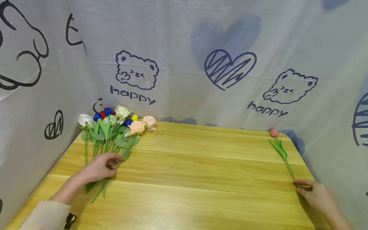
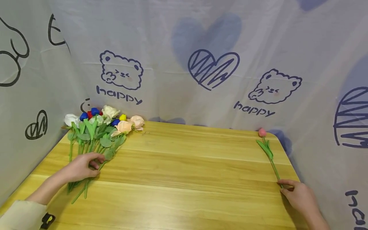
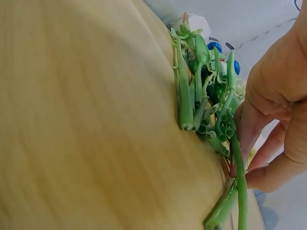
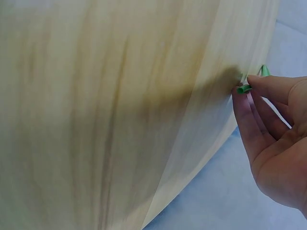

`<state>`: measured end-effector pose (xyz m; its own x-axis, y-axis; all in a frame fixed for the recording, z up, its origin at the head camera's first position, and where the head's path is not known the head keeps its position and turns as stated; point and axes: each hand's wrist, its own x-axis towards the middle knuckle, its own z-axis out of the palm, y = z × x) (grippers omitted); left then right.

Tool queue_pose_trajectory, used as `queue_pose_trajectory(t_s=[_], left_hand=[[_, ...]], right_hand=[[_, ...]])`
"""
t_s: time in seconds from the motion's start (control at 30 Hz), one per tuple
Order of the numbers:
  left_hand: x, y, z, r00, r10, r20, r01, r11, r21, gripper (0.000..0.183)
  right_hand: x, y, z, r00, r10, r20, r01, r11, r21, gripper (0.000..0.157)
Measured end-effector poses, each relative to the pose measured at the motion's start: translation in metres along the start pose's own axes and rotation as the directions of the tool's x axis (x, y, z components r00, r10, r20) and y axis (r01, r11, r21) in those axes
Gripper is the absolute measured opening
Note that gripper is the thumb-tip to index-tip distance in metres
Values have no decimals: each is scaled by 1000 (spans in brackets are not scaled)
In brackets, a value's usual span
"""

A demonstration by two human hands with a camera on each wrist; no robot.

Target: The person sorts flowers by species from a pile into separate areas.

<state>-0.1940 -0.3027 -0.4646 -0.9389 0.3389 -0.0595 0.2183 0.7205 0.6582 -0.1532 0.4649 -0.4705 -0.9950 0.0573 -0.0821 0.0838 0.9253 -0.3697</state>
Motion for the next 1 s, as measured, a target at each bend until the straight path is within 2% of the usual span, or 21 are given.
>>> queue_pose_trajectory(t_s=[0.3, 0.53, 0.87, 1.0], left_hand=[[1, -1, -6, 1000, 2, 25, -1, 999, -44, 46], [-1, 3, -5, 998, -51, 24, 53, 994, -95, 45], [-3, 8, -4, 998, -52, -21, 48, 990, -134, 46], [-2, 10, -3, 997, -43, -69, 32, 989, -147, 46]], right_hand=[[2, 3, 1, 999, -23, -40, 23, 1000, 17, 32], [1, 2, 2, 997, -45, -58, 45, 999, -3, 31], [2, 4, 4, 998, -38, -44, 38, 999, -2, 33], [2, 3, 3, 999, -28, -24, 28, 1000, 2, 35]])
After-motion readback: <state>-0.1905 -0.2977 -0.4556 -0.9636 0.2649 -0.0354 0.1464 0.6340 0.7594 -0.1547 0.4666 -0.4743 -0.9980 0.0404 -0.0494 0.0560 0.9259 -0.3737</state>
